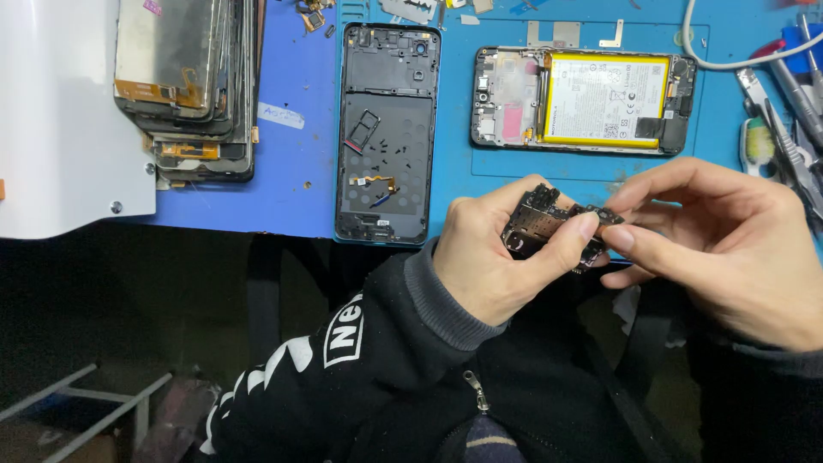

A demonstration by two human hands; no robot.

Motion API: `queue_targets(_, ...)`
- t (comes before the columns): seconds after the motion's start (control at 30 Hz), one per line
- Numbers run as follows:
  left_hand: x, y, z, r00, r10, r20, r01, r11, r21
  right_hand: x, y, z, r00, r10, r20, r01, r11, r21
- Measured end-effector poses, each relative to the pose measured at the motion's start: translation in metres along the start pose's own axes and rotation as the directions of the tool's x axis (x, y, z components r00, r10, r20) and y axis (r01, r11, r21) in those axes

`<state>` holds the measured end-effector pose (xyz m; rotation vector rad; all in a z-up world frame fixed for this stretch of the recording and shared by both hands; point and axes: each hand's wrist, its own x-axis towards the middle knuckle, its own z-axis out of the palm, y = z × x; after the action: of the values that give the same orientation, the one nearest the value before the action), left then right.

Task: Disassembling and inspecting parts of a smartphone motherboard and frame.

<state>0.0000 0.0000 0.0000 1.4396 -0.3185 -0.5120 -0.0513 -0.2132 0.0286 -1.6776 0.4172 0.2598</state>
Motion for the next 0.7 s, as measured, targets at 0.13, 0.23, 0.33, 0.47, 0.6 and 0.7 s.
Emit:
queue_targets(0.13, -0.0003, -0.0027, -0.0004, 1.0, -0.013, 0.017, 0.014, 0.999, -0.036, -0.0003, -0.0019, 0.0019, 1.0, 0.0, -0.011, 0.0, 1.0, 0.011)
queue_targets(0.23, -0.0001, -0.0041, -0.0007, 0.999, -0.013, 0.051, 0.022, 0.984, -0.176, 0.0009, -0.0037, 0.0058, 1.0, -0.001, -0.018, 0.001, 1.0, 0.019)
queue_targets(0.33, 0.0008, -0.0056, -0.0014, 0.998, -0.001, 0.056, 0.009, 0.989, -0.146, 0.0028, -0.0039, 0.0077, 0.996, 0.009, -0.092, -0.012, 0.999, -0.03)
queue_targets(0.47, 0.0008, -0.0052, -0.0011, 0.997, -0.022, 0.076, 0.037, 0.976, -0.214, 0.0028, -0.002, 0.0055, 0.997, 0.034, -0.067, -0.035, 0.999, -0.016)
queue_targets(0.6, 0.0001, -0.0056, -0.0011, 0.998, -0.034, 0.052, 0.04, 0.991, -0.126, 0.0041, -0.0012, 0.0049, 0.997, 0.034, -0.07, -0.036, 0.999, -0.032)
queue_targets(0.7, 0.0005, -0.0044, -0.0027, 0.997, -0.037, 0.067, 0.047, 0.988, -0.148, 0.0047, -0.0011, 0.0047, 0.997, 0.034, -0.072, -0.037, 0.998, -0.041)
